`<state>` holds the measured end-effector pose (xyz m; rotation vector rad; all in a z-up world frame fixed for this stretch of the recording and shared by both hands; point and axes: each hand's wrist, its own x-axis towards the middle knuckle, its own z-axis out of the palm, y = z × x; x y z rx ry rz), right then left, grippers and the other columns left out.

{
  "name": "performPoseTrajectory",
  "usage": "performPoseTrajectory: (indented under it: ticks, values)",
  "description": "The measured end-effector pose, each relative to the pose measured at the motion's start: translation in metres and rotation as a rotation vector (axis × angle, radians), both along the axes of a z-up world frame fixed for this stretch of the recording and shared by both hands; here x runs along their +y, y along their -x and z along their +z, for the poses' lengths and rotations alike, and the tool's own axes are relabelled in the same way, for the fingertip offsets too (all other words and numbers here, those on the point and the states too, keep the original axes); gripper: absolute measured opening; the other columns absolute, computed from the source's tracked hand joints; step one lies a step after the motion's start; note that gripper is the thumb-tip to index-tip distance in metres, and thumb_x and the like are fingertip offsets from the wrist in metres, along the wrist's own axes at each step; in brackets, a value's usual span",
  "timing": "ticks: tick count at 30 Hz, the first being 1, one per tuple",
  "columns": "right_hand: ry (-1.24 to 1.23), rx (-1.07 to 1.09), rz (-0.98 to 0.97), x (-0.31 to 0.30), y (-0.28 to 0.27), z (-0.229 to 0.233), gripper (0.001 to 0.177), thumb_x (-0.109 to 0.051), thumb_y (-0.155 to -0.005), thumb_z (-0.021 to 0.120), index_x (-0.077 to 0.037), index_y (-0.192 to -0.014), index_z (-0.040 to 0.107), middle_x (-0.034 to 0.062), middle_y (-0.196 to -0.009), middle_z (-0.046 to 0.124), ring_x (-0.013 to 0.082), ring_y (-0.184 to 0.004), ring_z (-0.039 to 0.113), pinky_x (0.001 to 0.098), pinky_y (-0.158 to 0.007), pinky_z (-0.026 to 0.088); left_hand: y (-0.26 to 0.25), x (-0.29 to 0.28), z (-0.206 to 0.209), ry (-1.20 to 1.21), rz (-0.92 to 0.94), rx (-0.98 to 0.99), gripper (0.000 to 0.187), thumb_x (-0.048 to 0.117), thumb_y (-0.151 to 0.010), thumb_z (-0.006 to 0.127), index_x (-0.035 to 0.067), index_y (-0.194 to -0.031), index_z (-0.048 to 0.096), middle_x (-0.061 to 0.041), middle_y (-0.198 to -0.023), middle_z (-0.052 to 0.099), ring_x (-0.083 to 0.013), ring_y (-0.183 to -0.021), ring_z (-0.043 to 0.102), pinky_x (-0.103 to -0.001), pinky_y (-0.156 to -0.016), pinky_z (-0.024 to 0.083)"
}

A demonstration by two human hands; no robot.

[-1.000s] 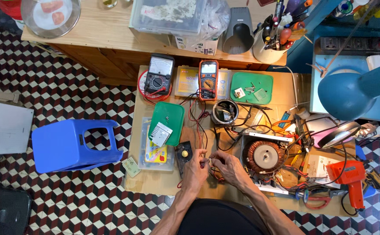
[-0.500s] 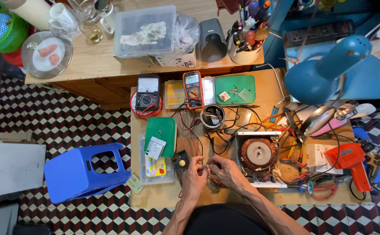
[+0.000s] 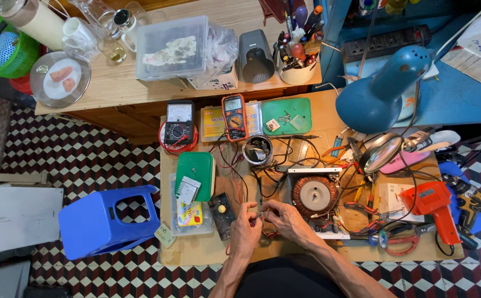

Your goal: The person uses a multimeter to test electrical components on a workbench. They connect probes to wires and a small black box, then open a plastic container to retrieve a small component and place it on the table.

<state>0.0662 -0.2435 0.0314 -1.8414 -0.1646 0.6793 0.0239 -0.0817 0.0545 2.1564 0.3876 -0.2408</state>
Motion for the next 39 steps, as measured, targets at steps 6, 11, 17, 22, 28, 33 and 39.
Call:
performPoseTrajectory:
  ticks: [6,11,17,22,28,33,39]
  values:
    - [0.034,0.016,0.031,-0.005,-0.002,0.005,0.022,-0.022,-0.097,0.059,-0.008,-0.111,0.068,0.0111,-0.083,0.074,0.02,-0.069,0.067,0.0363,-0.064,0.055,0.0,-0.004,0.001,-0.005,0.01,0.026,0.042,0.006,-0.088,0.067,0.013,-0.128,0.055,-0.009,-0.094,0.079,-0.0234,-0.081,0.079,-0.038,-0.07,0.063]
    - [-0.004,-0.024,0.032,-0.003,0.001,0.005,0.022,-0.024,-0.096,0.062,-0.007,-0.11,0.067,0.0097,-0.08,0.071,0.0176,-0.068,0.065,0.0349,-0.062,0.054,0.005,-0.004,-0.001,0.029,0.033,0.087,0.042,0.007,-0.089,0.064,0.013,-0.129,0.054,-0.007,-0.095,0.078,-0.0226,-0.08,0.079,-0.036,-0.068,0.066]
    - [0.095,0.046,0.063,-0.001,0.001,0.01,0.023,-0.025,-0.098,0.062,-0.007,-0.111,0.068,0.016,-0.075,0.066,0.0222,-0.066,0.06,0.0391,-0.061,0.051,0.011,-0.002,-0.003,-0.021,0.033,0.026,0.043,0.005,-0.087,0.067,0.013,-0.128,0.055,-0.009,-0.094,0.078,-0.0237,-0.083,0.078,-0.036,-0.071,0.063]
    - [0.056,0.023,0.066,0.002,0.003,0.016,0.022,-0.024,-0.096,0.061,-0.008,-0.11,0.067,0.0104,-0.08,0.072,0.0193,-0.068,0.066,0.0373,-0.063,0.055,0.017,0.0,-0.008,-0.018,0.031,-0.037,0.043,0.005,-0.087,0.067,0.012,-0.128,0.055,-0.01,-0.092,0.078,-0.024,-0.084,0.078,-0.036,-0.072,0.063]
    - [0.076,0.064,0.08,0.003,0.006,0.022,0.021,-0.023,-0.095,0.059,-0.008,-0.107,0.068,0.0125,-0.082,0.072,0.0213,-0.07,0.067,0.0385,-0.064,0.055,0.022,0.001,-0.01,-0.022,0.037,-0.03,0.043,0.006,-0.086,0.069,0.012,-0.127,0.055,-0.01,-0.092,0.078,-0.0246,-0.083,0.078,-0.038,-0.071,0.061]
    - [0.075,-0.018,0.093,0.007,0.009,0.022,0.02,-0.021,-0.094,0.06,-0.007,-0.105,0.069,0.0123,-0.086,0.073,0.0212,-0.074,0.069,0.0378,-0.068,0.056,0.027,0.005,-0.01,-0.008,0.048,-0.041,0.044,0.005,-0.086,0.069,0.012,-0.127,0.055,-0.01,-0.089,0.078,-0.0255,-0.08,0.078,-0.038,-0.069,0.06]
    - [0.138,-0.02,0.119,0.013,0.013,0.028,0.022,-0.023,-0.094,0.059,-0.008,-0.105,0.069,0.0122,-0.088,0.073,0.0223,-0.075,0.07,0.0387,-0.07,0.056,0.032,0.009,-0.013,0.0,0.066,-0.015,0.045,0.004,-0.087,0.069,0.013,-0.128,0.054,-0.009,-0.093,0.079,-0.0234,-0.081,0.078,-0.036,-0.069,0.062]
